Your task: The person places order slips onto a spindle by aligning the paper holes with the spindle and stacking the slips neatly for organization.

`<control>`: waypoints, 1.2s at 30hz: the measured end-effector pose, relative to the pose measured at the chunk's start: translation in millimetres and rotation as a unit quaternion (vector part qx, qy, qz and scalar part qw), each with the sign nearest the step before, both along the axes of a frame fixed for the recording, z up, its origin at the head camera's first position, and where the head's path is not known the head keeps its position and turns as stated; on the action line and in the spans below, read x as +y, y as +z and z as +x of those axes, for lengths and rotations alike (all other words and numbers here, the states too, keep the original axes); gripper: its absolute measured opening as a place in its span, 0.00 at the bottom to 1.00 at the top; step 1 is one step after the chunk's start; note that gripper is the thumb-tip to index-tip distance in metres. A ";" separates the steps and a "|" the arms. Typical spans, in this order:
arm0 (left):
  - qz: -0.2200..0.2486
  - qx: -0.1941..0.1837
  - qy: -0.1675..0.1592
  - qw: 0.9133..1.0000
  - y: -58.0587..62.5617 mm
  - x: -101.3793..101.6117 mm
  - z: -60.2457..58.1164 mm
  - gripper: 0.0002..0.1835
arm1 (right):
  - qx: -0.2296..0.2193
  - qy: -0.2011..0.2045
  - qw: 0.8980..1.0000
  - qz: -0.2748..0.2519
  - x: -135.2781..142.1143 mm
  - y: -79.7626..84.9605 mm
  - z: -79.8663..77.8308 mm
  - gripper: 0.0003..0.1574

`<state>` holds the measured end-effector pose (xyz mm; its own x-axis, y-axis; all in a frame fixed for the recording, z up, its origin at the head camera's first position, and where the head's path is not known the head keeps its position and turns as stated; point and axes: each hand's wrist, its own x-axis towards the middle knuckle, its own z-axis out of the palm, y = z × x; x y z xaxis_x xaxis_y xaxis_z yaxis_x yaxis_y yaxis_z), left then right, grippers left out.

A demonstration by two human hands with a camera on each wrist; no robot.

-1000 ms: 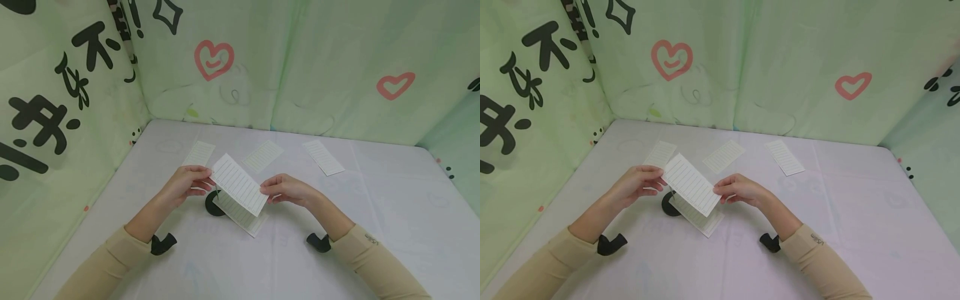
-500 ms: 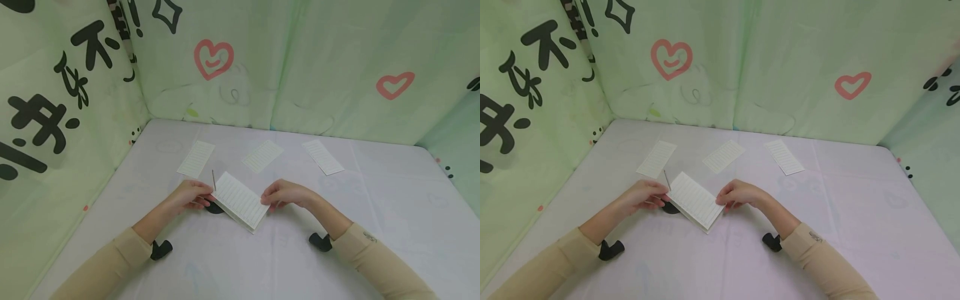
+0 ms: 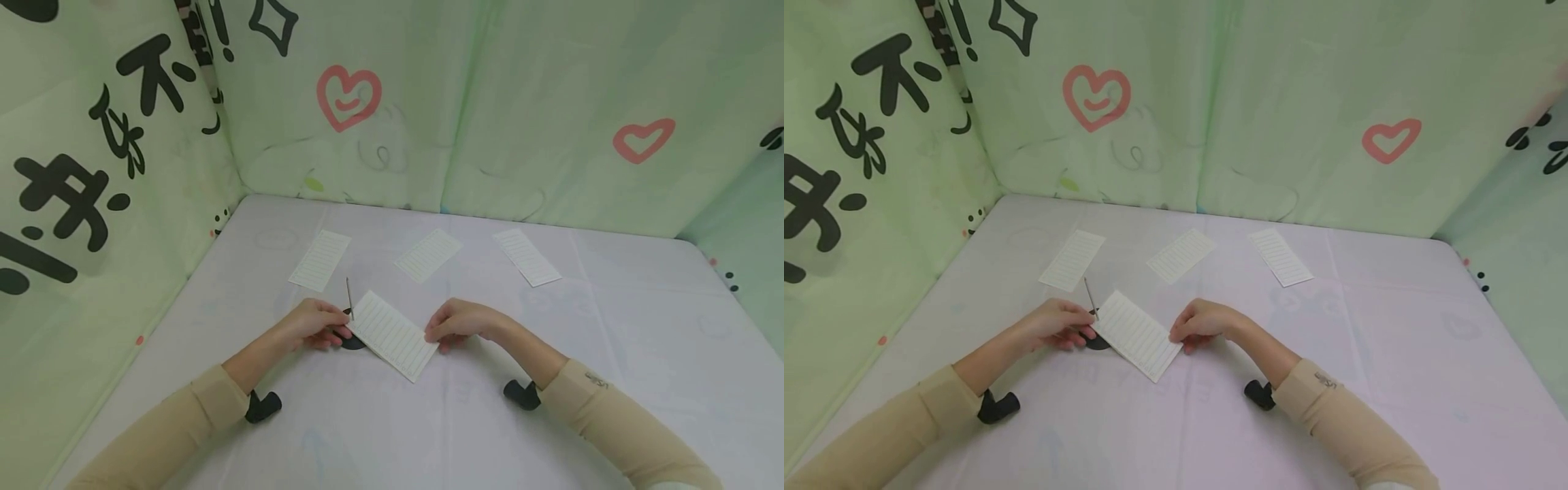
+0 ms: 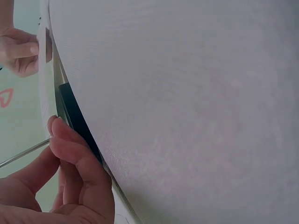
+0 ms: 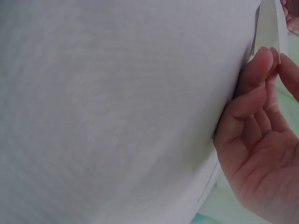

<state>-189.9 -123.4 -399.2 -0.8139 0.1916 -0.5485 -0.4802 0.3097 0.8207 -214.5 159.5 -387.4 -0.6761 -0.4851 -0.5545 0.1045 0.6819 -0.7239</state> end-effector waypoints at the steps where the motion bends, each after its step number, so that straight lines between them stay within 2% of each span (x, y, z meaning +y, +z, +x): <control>1: -0.003 0.001 -0.002 1.000 -0.4 0.3 0.0 0.10 | 0.001 0.000 1.000 0.003 -0.2 -0.9 -0.2 0.07; 9: -0.017 0.020 -0.019 0.999 -2.0 0.3 1.8 0.11 | 0.030 0.024 0.999 0.012 -2.7 -2.9 1.0 0.07; 21: -0.027 0.035 -0.030 0.999 -5.2 -0.3 1.1 0.12 | 0.063 0.022 0.997 0.030 -6.9 -2.7 5.4 0.05; 36: -0.022 0.025 -0.019 0.999 -3.9 0.2 2.4 0.13 | 0.055 0.017 0.998 0.024 -4.3 -3.3 5.6 0.07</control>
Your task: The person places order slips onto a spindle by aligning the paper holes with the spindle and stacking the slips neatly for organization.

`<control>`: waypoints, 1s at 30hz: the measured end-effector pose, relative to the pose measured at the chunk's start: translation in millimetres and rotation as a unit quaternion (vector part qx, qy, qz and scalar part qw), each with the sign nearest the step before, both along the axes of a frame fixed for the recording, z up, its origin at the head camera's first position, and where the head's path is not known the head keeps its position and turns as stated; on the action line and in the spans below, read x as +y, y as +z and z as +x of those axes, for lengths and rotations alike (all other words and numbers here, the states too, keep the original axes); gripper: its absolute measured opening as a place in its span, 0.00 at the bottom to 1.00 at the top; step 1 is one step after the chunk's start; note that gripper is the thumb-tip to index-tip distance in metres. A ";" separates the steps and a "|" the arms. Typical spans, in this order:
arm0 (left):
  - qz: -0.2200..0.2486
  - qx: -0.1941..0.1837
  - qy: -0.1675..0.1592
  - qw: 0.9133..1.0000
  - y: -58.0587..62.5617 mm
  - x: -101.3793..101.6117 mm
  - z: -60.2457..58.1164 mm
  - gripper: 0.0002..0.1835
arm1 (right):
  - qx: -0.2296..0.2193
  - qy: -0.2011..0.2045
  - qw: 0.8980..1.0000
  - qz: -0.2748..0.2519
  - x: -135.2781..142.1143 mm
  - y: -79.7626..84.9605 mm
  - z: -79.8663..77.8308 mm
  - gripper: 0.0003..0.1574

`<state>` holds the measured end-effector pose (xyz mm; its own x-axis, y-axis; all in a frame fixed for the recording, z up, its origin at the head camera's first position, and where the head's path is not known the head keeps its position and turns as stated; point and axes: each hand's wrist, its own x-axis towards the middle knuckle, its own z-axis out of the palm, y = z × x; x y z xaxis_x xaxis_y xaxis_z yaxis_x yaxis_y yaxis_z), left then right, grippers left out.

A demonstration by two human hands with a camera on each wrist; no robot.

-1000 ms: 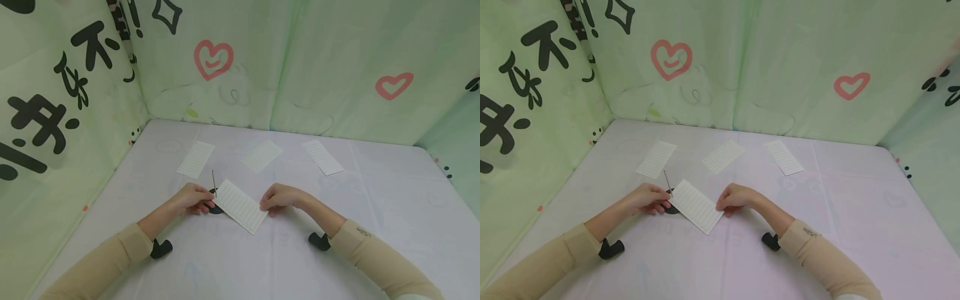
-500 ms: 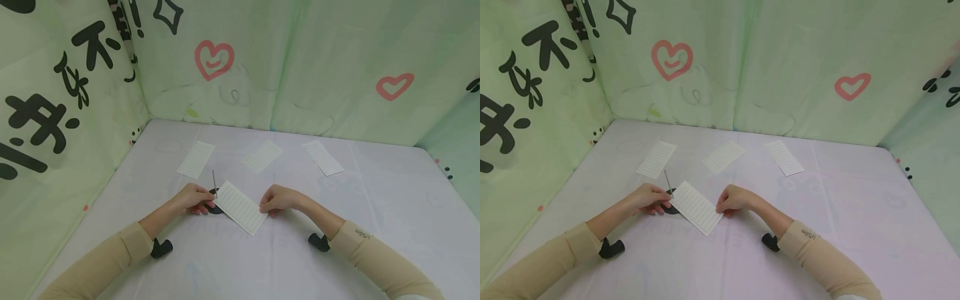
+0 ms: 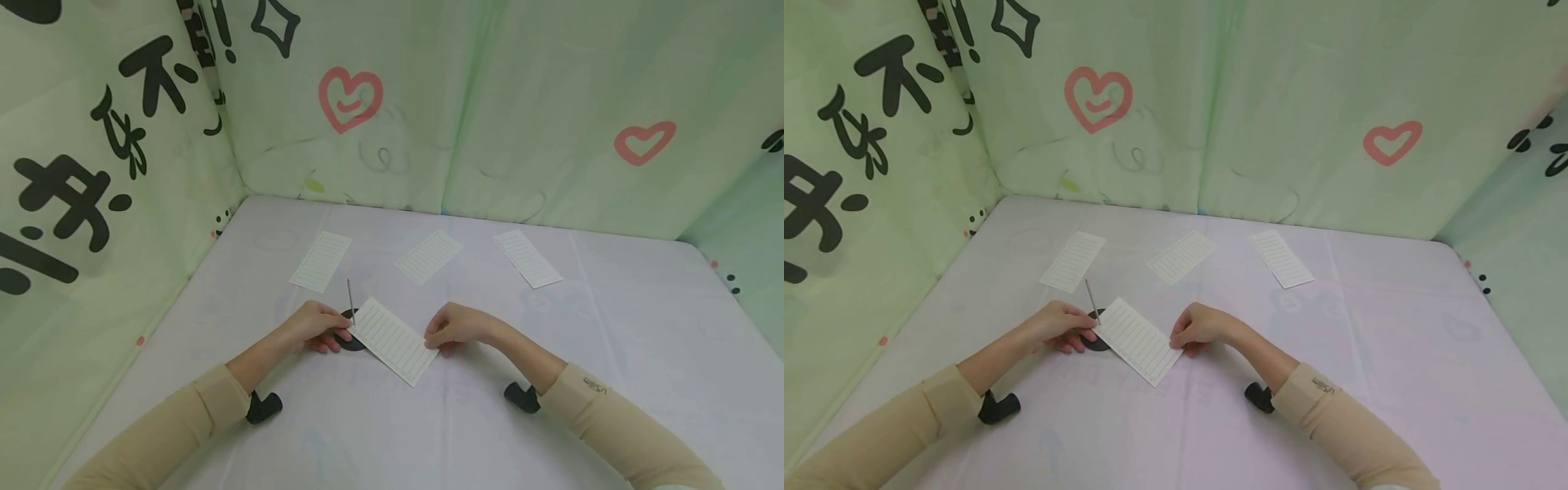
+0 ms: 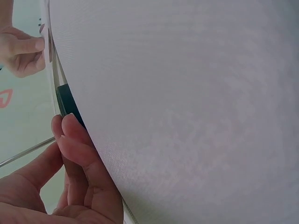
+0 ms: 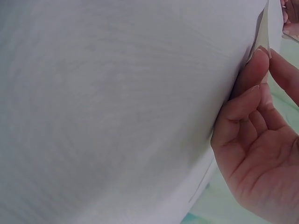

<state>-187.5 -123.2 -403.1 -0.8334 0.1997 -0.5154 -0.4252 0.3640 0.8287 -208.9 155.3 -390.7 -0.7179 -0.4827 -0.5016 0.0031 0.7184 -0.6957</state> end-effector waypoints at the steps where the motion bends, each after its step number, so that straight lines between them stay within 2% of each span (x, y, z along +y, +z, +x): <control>1: 0.002 0.000 0.000 1.000 0.2 -0.2 0.1 0.13 | 0.001 0.002 1.000 0.000 0.7 0.2 -0.1 0.07; 4: 0.007 0.002 -0.006 1.000 0.7 -0.7 0.6 0.12 | 0.008 0.006 1.000 -0.003 4.0 2.8 -0.9 0.07; 6: 0.016 0.006 -0.014 1.000 1.3 -1.2 1.2 0.12 | 0.029 0.009 1.000 -0.007 8.3 5.5 -2.1 0.07; 9: 0.015 0.005 -0.014 1.000 0.0 -0.6 0.7 0.11 | 0.112 0.018 0.993 -0.022 18.1 10.4 -5.5 0.07; 11: 0.012 0.002 -0.009 1.000 -0.5 0.1 0.5 0.12 | 0.192 0.017 0.981 -0.026 25.6 12.5 -9.4 0.09; 13: 0.001 -0.002 0.000 1.000 -1.3 1.0 -0.2 0.12 | 0.267 0.016 0.963 -0.017 33.6 14.1 -14.5 0.13; 16: -0.001 -0.002 0.004 1.000 -1.7 0.7 -0.5 0.12 | 0.326 0.009 0.945 0.022 46.0 15.9 -25.1 0.23; 19: -0.002 0.000 0.003 1.000 -1.9 0.0 -0.9 0.13 | 0.341 0.007 0.937 0.075 60.1 16.5 -39.0 0.31; 24: 0.001 0.001 0.000 1.000 -1.7 -0.9 -1.5 0.13 | 0.347 0.006 0.921 0.179 82.4 15.9 -65.9 0.35; 30: -0.001 -0.001 -0.001 1.000 -2.9 -1.0 -1.9 0.13 | 0.313 0.009 0.914 0.257 103.2 17.7 -90.7 0.39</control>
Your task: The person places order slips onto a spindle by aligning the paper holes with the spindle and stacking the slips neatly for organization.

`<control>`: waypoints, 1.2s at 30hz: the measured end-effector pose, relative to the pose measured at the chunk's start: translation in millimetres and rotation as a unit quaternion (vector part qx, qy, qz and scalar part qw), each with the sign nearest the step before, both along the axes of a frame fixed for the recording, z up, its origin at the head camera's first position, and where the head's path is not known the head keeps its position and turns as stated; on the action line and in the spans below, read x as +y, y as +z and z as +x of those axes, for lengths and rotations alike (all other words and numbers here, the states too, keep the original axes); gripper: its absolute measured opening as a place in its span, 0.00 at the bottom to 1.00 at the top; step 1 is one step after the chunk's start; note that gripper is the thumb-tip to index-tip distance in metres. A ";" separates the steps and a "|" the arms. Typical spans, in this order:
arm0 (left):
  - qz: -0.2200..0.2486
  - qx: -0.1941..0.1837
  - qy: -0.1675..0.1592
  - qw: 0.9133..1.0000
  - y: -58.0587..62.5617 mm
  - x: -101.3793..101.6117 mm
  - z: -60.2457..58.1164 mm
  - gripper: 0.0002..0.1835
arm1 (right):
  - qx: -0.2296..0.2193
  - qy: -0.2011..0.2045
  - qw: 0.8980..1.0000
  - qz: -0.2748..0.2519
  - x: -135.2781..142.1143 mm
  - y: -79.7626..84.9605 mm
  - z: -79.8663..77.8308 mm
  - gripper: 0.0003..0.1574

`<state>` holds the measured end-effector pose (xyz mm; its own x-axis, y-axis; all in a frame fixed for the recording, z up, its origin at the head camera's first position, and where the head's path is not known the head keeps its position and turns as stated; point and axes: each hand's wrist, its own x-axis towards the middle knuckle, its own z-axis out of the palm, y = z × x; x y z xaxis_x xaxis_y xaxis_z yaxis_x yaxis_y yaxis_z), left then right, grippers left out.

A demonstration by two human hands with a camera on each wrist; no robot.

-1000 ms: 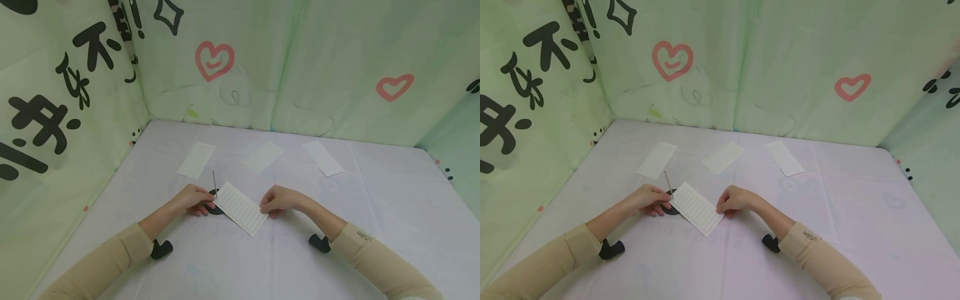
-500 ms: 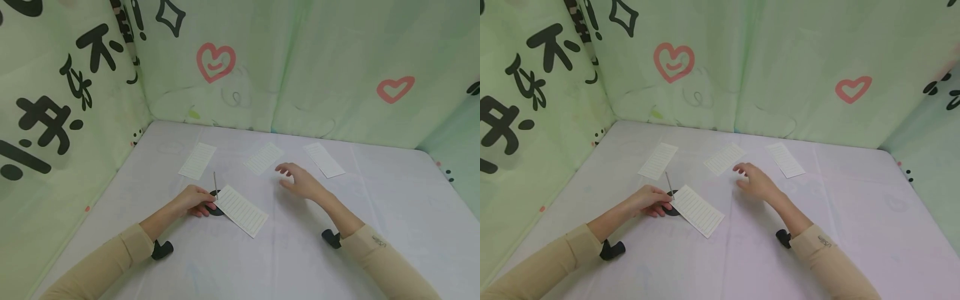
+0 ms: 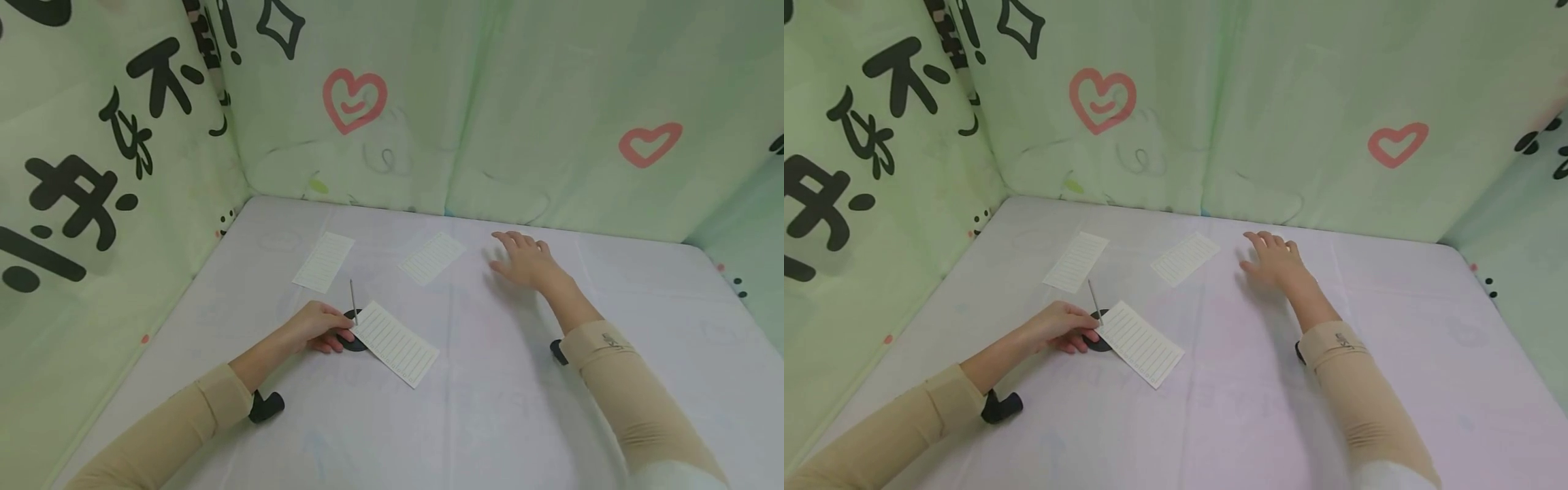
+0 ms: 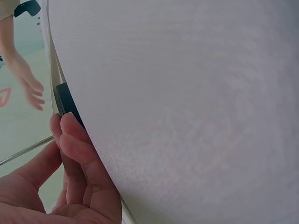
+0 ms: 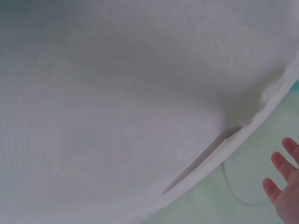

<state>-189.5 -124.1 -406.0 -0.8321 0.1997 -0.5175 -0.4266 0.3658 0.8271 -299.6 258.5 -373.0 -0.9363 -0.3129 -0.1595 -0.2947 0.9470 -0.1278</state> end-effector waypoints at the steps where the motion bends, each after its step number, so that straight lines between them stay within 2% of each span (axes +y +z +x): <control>1: -0.001 -0.001 0.001 1.000 -0.1 0.2 -0.1 0.12 | -0.004 -0.001 1.000 0.006 3.5 -0.2 -3.4 0.39; 6: -0.003 -0.004 0.004 1.000 1.0 0.7 -0.2 0.12 | -0.022 -0.015 0.999 0.021 20.4 -4.3 -19.6 0.40; 15: -0.004 -0.001 -0.009 1.000 3.4 -1.8 0.1 0.13 | -0.049 -0.081 0.995 0.008 44.5 -14.5 -37.2 0.42; 24: -0.007 -0.005 -0.006 1.000 2.9 -1.8 0.1 0.12 | -0.039 -0.126 0.991 -0.011 42.7 -19.3 -38.1 0.42; 36: -0.008 -0.003 -0.010 1.000 -0.6 -2.4 0.3 0.12 | -0.034 -0.139 0.990 -0.009 34.9 -20.4 -33.9 0.39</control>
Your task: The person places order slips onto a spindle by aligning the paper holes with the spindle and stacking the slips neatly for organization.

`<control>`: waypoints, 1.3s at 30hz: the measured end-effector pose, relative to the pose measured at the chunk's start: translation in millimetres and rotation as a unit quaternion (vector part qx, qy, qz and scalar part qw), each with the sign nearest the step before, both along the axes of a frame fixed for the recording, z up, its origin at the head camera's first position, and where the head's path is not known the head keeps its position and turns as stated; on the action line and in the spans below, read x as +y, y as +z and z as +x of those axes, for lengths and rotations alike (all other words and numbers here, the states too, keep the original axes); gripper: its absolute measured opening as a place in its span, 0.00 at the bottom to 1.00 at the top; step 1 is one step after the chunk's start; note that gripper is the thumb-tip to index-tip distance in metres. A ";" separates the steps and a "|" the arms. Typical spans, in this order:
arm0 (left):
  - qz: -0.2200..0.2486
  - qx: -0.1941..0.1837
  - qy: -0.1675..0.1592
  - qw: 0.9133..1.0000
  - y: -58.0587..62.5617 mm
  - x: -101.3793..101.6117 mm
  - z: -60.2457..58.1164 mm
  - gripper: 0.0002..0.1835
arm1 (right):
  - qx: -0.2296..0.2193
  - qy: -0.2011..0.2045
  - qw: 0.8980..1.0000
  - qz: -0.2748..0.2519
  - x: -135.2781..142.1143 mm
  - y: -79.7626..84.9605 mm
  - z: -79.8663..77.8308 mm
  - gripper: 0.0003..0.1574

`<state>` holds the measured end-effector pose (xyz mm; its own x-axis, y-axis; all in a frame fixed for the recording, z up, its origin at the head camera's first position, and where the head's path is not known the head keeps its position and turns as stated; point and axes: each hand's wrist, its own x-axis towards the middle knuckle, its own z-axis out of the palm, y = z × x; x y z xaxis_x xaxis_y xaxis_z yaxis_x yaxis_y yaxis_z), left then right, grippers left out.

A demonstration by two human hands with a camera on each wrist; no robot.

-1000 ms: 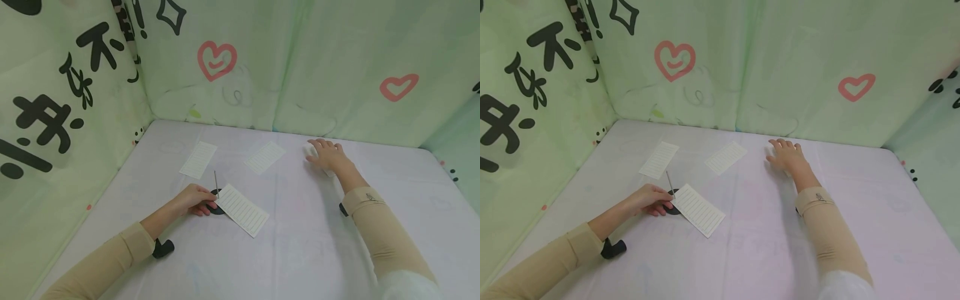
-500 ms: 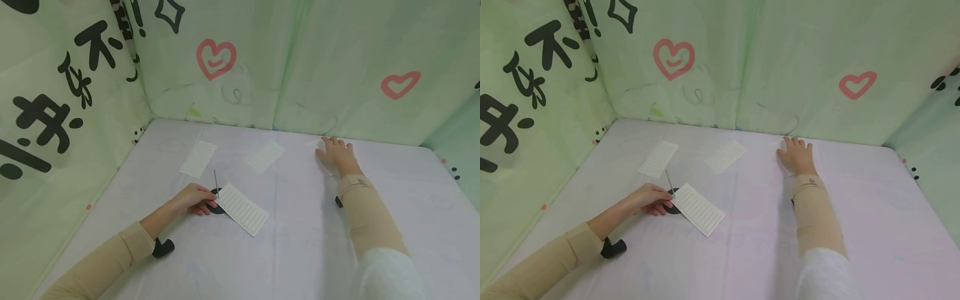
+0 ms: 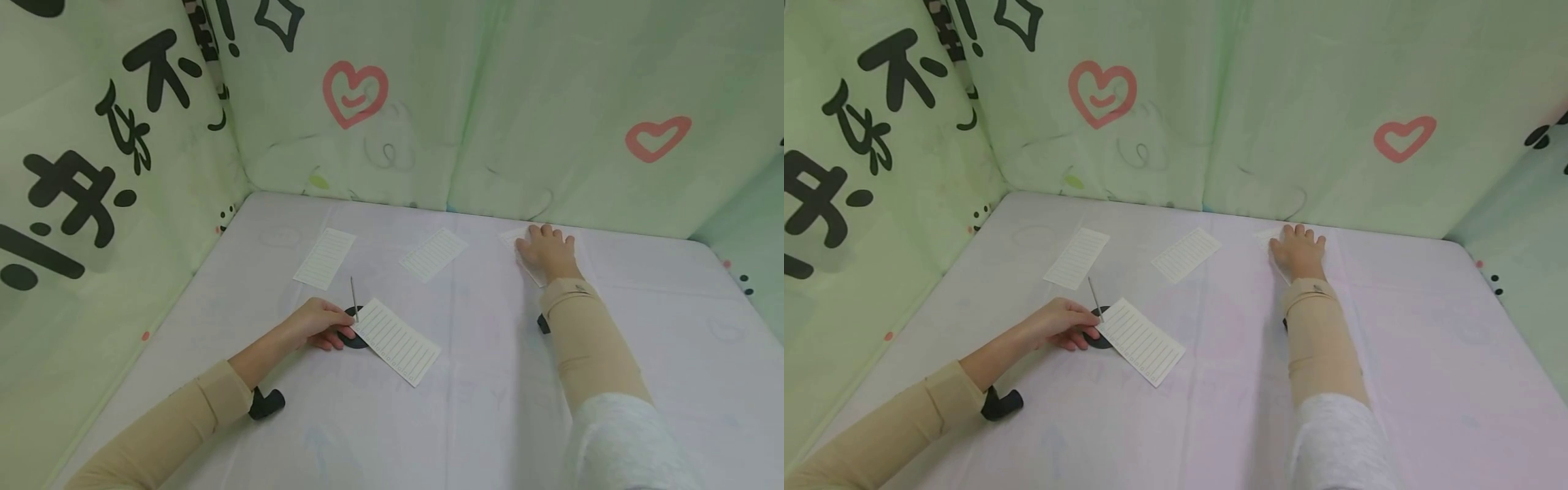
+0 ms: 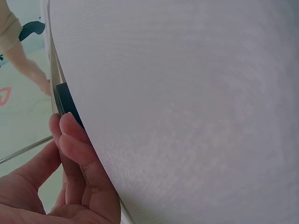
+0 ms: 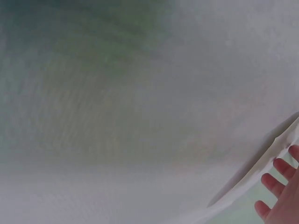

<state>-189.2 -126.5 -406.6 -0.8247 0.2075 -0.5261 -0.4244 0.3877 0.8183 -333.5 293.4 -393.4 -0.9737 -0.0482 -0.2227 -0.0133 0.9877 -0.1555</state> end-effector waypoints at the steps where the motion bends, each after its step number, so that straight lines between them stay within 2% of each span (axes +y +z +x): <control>1: 0.000 0.000 0.000 1.000 0.0 0.0 0.0 0.12 | -0.003 -0.001 1.000 0.001 -0.6 -0.2 -0.6 0.39; 8: 0.002 0.000 -0.001 1.000 0.8 -0.5 0.2 0.12 | -0.029 -0.012 1.000 0.000 -3.9 1.0 -5.2 0.45; 14: 0.002 -0.002 0.003 1.000 0.9 -0.8 -0.3 0.12 | -0.031 -0.012 0.999 0.009 -7.5 4.3 -7.9 0.45; 24: 0.006 0.002 0.001 1.000 0.7 -0.4 -0.9 0.12 | -0.036 -0.026 0.999 -0.004 -10.9 5.3 -12.3 0.43; 32: 0.004 0.005 -0.001 1.000 1.3 0.0 -1.4 0.12 | -0.028 -0.047 0.998 -0.012 -8.5 -0.9 -21.1 0.43; 39: 0.004 0.004 0.000 1.000 1.4 0.5 -1.7 0.12 | -0.032 -0.052 0.998 -0.017 -12.6 -0.7 -19.1 0.42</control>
<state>-190.9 -126.0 -405.2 -0.8285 0.2116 -0.5184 -0.4183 0.3816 0.8243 -352.6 280.9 -394.1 -0.9579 0.0437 -0.2838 0.0999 0.9774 -0.1865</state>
